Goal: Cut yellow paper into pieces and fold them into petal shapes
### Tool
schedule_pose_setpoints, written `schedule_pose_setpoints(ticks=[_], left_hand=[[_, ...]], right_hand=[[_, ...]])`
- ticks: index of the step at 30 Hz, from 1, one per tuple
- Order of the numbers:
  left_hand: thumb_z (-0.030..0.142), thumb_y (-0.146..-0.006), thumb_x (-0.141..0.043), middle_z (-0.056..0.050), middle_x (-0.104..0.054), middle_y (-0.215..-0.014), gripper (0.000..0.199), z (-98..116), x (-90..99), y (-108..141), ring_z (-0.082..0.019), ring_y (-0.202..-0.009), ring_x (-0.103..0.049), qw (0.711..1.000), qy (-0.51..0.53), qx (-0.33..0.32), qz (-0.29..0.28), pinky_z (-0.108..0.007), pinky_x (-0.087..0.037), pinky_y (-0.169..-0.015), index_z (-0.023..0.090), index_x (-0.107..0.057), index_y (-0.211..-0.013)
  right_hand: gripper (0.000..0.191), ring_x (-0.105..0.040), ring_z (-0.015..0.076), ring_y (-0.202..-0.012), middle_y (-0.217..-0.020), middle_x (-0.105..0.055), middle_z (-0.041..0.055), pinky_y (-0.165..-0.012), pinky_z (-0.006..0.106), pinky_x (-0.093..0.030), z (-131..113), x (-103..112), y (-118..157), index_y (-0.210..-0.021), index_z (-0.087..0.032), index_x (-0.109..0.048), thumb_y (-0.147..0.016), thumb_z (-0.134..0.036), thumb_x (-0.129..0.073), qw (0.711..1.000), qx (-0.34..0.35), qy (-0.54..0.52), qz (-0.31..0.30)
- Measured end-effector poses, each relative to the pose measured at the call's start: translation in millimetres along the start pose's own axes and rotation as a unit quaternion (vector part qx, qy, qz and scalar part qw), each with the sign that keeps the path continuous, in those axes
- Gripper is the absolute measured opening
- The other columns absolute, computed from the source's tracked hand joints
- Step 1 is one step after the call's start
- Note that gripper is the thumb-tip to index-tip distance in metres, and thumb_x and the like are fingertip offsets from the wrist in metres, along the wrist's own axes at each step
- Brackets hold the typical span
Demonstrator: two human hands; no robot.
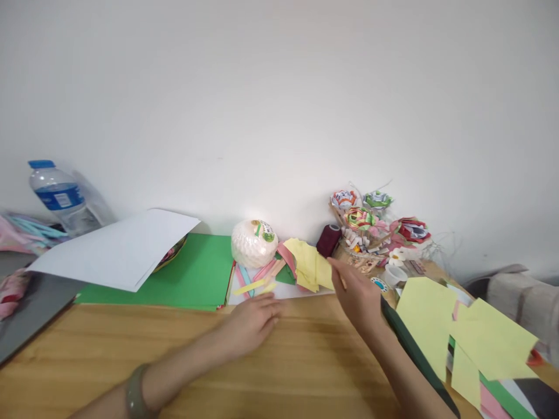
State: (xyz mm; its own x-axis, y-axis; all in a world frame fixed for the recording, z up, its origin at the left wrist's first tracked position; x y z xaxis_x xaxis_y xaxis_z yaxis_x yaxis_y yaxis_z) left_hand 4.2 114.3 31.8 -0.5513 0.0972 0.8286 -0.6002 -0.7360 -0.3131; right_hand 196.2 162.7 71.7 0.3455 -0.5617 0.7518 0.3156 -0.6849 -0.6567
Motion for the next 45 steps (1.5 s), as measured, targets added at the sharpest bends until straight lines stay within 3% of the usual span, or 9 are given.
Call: schedule_pose_setpoints(ticks=[5, 7, 12, 16, 24, 29, 36, 40, 45], left_hand=[[0.019, -0.084, -0.04, -0.007, -0.062, -0.072, 0.023, 8, 12.7, 12, -0.021, -0.075, -0.059, 0.995, -0.044, 0.025, 0.085, -0.033, -0.048, -0.068, 0.015, -0.062, -0.079], [0.024, -0.078, -0.052, -0.006, -0.06, -0.076, 0.012, 17, 14.0, 18, -0.019, -0.069, -0.056, 0.99, -0.093, 0.022, 0.1, -0.031, -0.047, -0.06, 0.013, -0.058, -0.08], [0.028, -0.072, -0.069, -0.006, -0.06, -0.084, 0.023, 25, -5.2, 28, -0.021, -0.077, -0.056, 0.965, -0.255, -0.033, 0.047, -0.031, -0.048, -0.063, 0.013, -0.059, -0.085], [0.013, -0.08, -0.058, -0.001, -0.056, -0.068, 0.007, 19, -17.9, 38, -0.018, -0.073, -0.054, 0.952, -0.287, -0.104, 0.023, -0.028, -0.043, -0.062, 0.015, -0.057, -0.074], [0.014, -0.086, -0.048, 0.002, -0.058, -0.075, 0.014, -6, -5.7, 53, -0.011, -0.065, -0.053, 0.985, -0.148, 0.086, -0.004, -0.019, -0.037, -0.053, 0.018, -0.059, -0.079], [0.019, -0.085, -0.053, -0.001, -0.06, -0.08, 0.016, -9, 4.8, 57, -0.015, -0.076, -0.055, 0.996, -0.014, 0.085, 0.012, -0.024, -0.043, -0.068, 0.019, -0.066, -0.076], [0.023, -0.088, -0.05, -0.002, -0.06, -0.077, 0.021, -15, 9.5, 60, -0.015, -0.074, -0.056, 0.987, 0.068, 0.142, 0.037, -0.024, -0.044, -0.066, 0.02, -0.068, -0.078], [0.032, -0.082, -0.06, -0.003, -0.065, -0.081, 0.015, -21, 9.7, 62, -0.017, -0.077, -0.059, 0.985, 0.064, 0.146, 0.058, -0.028, -0.047, -0.071, 0.019, -0.068, -0.085], [0.017, -0.084, -0.051, -0.002, -0.067, -0.083, 0.016, -31, 7.0, 62, -0.017, -0.081, -0.061, 0.977, 0.067, 0.194, 0.054, -0.028, -0.047, -0.073, 0.022, -0.065, -0.089]], right_hand=[[0.024, -0.062, 0.0158, -0.09, -0.094, -0.069, 0.005, -0.078, 0.027, -0.049, -79, -4, 30, -0.103, -0.018, -0.06, -0.092, -0.018, -0.038, 0.965, 0.233, -0.09, -0.084], [0.02, -0.061, 0.0161, -0.079, -0.084, -0.068, 0.0049, -0.069, 0.027, -0.049, -97, -10, 42, -0.099, -0.015, -0.059, -0.091, -0.018, -0.041, 0.951, 0.268, -0.105, -0.115], [0.017, -0.056, 0.0162, -0.071, -0.075, -0.062, 0.0039, -0.061, 0.028, -0.047, -111, -20, 56, -0.082, -0.015, -0.058, -0.09, -0.017, -0.043, 0.936, 0.284, -0.135, -0.162], [0.017, -0.054, 0.0165, -0.083, -0.085, -0.062, 0.006, -0.069, 0.027, -0.047, -111, -22, 57, -0.093, -0.014, -0.058, -0.091, -0.015, -0.041, 0.925, 0.261, -0.197, -0.195], [0.019, -0.052, 0.0157, -0.086, -0.09, -0.059, 0.0058, -0.07, 0.028, -0.044, -89, -22, 59, -0.1, -0.017, -0.057, -0.091, -0.012, -0.041, 0.905, 0.208, -0.27, -0.254], [0.015, -0.053, 0.0139, -0.08, -0.086, -0.06, 0.0039, -0.066, 0.026, -0.043, -70, -20, 60, -0.091, -0.02, -0.059, -0.088, -0.012, -0.047, 0.911, 0.121, -0.308, -0.246], [0.019, -0.055, 0.0156, -0.078, -0.081, -0.056, 0.0035, -0.067, 0.029, -0.044, -71, -30, 59, -0.075, -0.02, -0.053, -0.091, -0.021, -0.042, 0.921, -0.015, -0.258, -0.293], [0.02, -0.054, 0.0156, -0.072, -0.079, -0.055, 0.003, -0.063, 0.029, -0.044, -72, -35, 61, -0.074, -0.02, -0.049, -0.092, -0.025, -0.039, 0.932, -0.047, -0.217, -0.286], [0.02, -0.055, 0.0155, -0.068, -0.078, -0.055, 0.0026, -0.061, 0.029, -0.044, -72, -40, 62, -0.076, -0.021, -0.049, -0.092, -0.027, -0.039, 0.942, -0.04, -0.182, -0.279]])
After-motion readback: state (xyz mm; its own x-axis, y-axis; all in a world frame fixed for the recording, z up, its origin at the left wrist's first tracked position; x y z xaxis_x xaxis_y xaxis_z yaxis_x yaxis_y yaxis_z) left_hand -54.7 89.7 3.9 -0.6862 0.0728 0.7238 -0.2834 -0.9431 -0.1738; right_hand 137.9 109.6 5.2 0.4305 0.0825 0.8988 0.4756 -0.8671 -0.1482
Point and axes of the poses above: each hand's wrist, its own y-axis away from the middle knuckle, its own x-axis out of the back of the hand, z = x × y, the point moved 6 cm from there along -y, towards the middle knuckle
